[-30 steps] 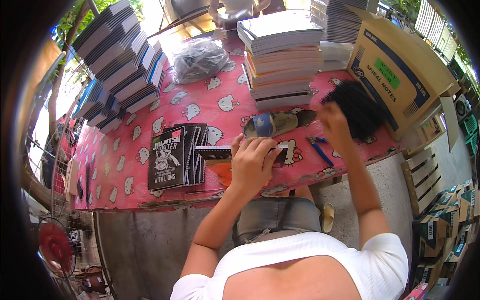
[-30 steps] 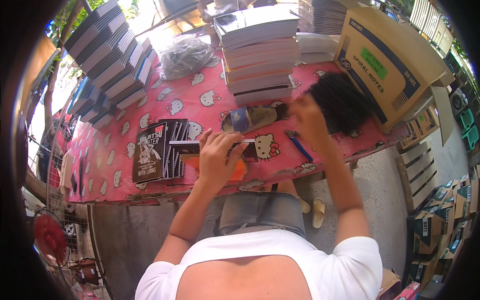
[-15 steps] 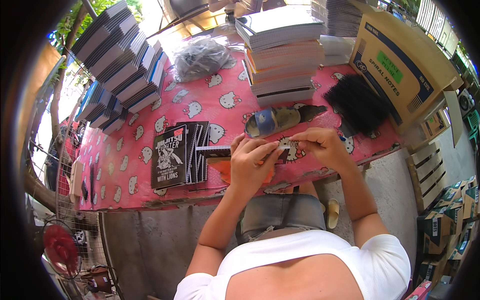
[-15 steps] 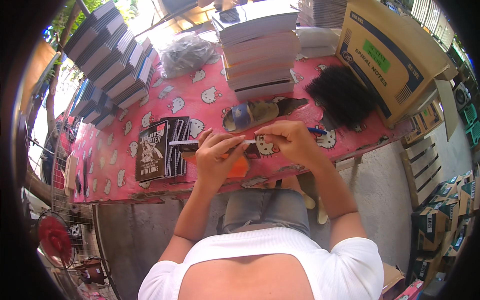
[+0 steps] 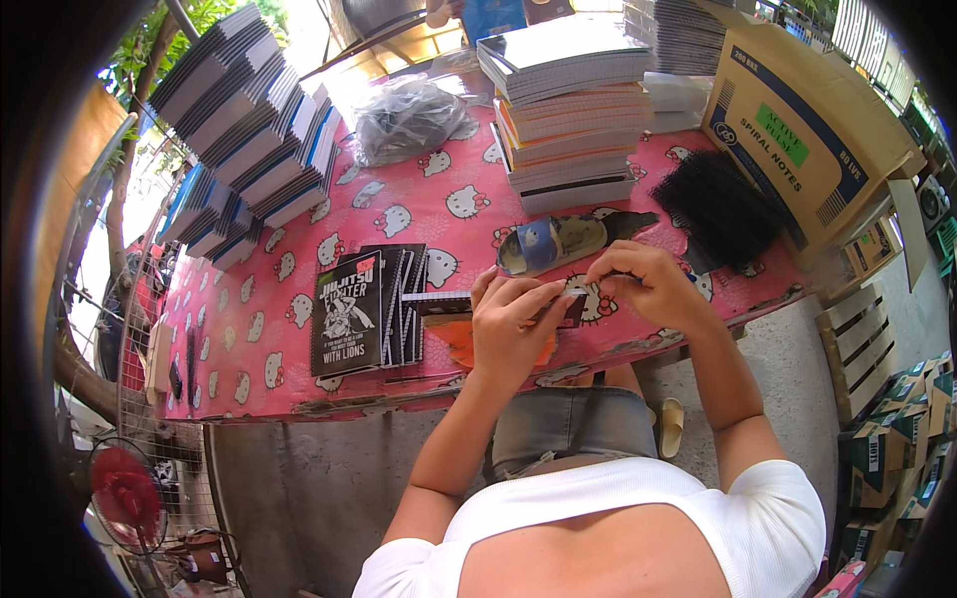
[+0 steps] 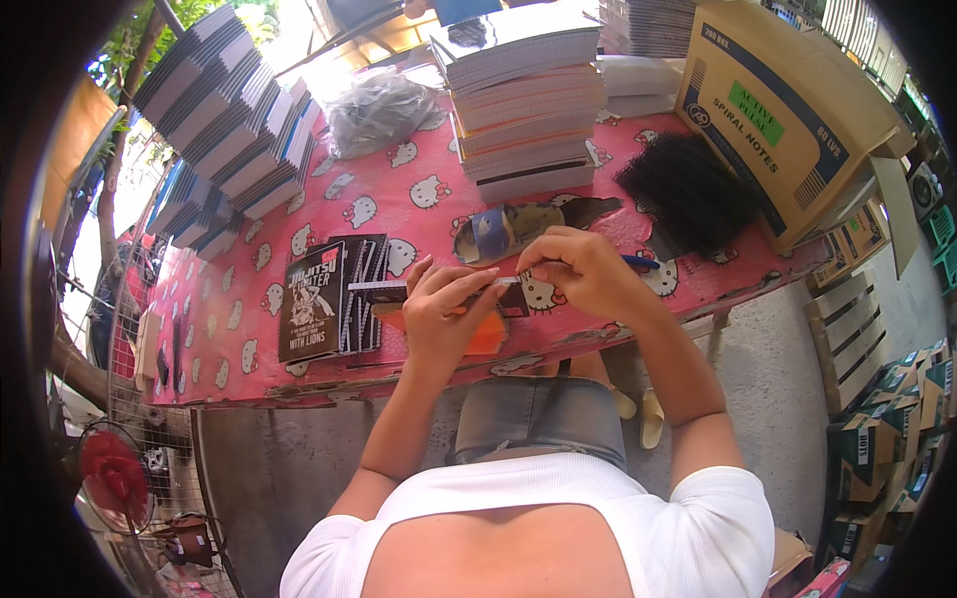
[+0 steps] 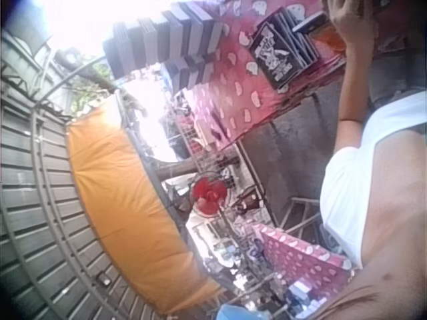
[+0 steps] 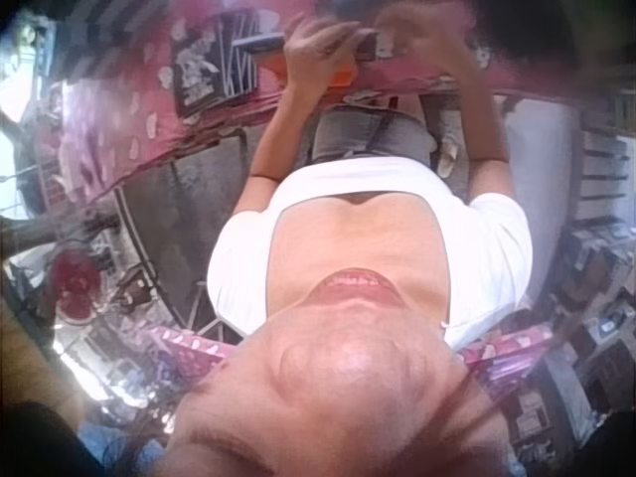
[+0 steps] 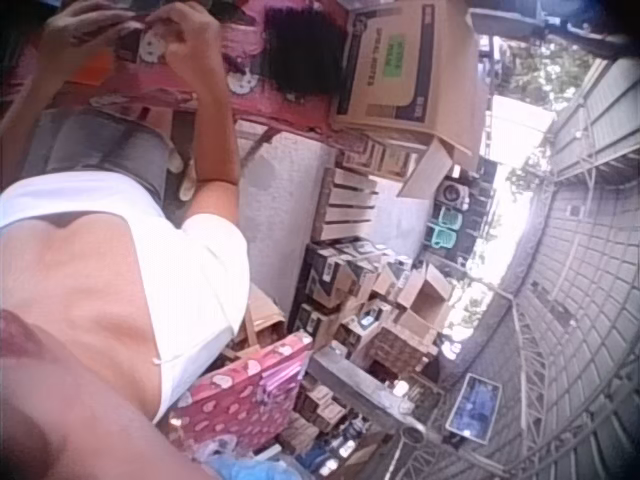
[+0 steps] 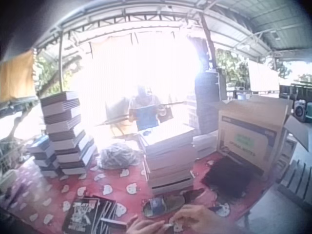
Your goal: The person binds spiral notebooks by cutting wire coils to size, threading them through the punched holes in paper stacks, and crimping the ends by hand and with a tool.
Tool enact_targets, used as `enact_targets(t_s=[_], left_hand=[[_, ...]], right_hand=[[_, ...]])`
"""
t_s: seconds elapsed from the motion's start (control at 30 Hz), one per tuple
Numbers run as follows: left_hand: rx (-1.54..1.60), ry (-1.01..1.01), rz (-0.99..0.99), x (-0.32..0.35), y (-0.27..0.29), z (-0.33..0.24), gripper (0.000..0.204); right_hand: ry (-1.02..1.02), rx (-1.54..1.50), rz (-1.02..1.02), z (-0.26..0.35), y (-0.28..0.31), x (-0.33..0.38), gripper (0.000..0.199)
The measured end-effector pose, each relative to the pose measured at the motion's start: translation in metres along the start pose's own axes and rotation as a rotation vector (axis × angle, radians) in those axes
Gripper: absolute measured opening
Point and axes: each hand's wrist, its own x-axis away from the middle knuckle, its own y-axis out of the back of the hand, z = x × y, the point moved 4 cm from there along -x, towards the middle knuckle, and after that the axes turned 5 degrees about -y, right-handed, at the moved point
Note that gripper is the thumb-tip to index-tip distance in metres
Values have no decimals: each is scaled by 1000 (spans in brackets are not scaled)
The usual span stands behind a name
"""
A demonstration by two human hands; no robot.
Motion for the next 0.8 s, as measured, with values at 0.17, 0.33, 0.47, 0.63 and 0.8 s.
enact_targets(t_s=[0.17,0.33,0.47,0.63,0.8], left_hand=[[-36,18,-2,2,-2,2,19],[19,198,-124,2,2,6,21],[-141,53,13,1,6,1,24],[-104,47,48,6,5,8,20],[-126,13,31,5,5,5,18]], right_hand=[[-449,-189,131,-7,-8,4,11],[-6,270,-182,9,-15,11,14],[53,408,-234,26,-17,4,19],[85,442,-193,21,-26,2,19],[124,460,-156,19,-28,2,19]])
